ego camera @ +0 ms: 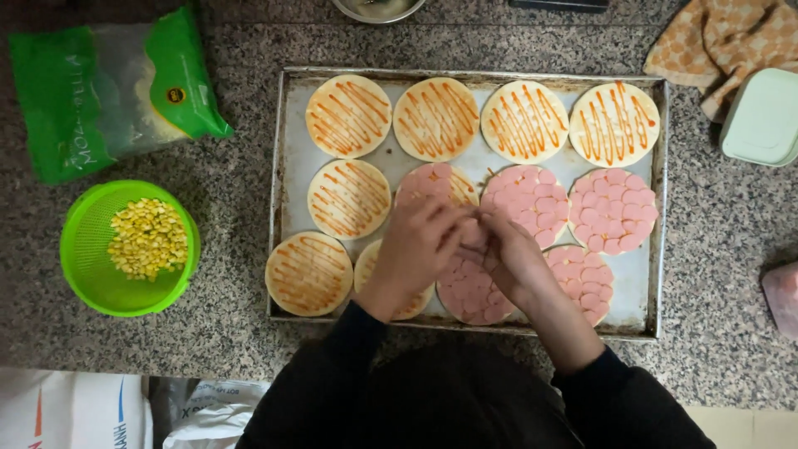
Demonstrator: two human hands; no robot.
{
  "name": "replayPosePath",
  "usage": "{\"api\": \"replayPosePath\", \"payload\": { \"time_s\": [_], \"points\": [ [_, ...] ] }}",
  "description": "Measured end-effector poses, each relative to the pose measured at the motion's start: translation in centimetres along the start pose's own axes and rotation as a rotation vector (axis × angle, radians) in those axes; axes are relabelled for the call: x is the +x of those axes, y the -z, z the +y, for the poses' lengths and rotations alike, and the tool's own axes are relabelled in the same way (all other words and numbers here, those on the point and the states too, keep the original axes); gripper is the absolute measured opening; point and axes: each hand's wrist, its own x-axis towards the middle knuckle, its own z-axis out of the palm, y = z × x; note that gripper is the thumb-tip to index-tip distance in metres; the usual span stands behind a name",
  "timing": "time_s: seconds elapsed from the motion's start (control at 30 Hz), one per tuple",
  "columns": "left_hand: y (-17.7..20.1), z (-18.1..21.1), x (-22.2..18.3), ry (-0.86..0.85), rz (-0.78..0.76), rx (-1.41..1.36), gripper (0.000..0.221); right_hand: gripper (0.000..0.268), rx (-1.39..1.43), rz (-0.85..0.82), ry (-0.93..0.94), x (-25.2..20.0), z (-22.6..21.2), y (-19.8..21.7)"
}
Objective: Placing and tearing ham slices to fit onto small dough rounds on a baking tray.
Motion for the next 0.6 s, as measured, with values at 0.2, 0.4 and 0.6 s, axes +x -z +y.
{"api": "replayPosePath", "payload": {
  "time_s": [0.2,0.4,0.6],
  "points": [
    [0.2,0.9,-0.9,0.012,-0.109,0.097,0.021,0.041,-0.084,-0.049,-0.015,1.2,1.2,1.2],
    [1.1,1.3,-0.6,-0.211,-0.003,0.294,0.012,0.033,-0.036,-0.054,0.007,-0.1,0.1,-0.3],
    [1.2,1.0,-1.3,-0.07,-0.01,-0.038,0.007,0.034,-0.125,-0.058,0.059,0.9,0.8,0.6]
  ]
}}
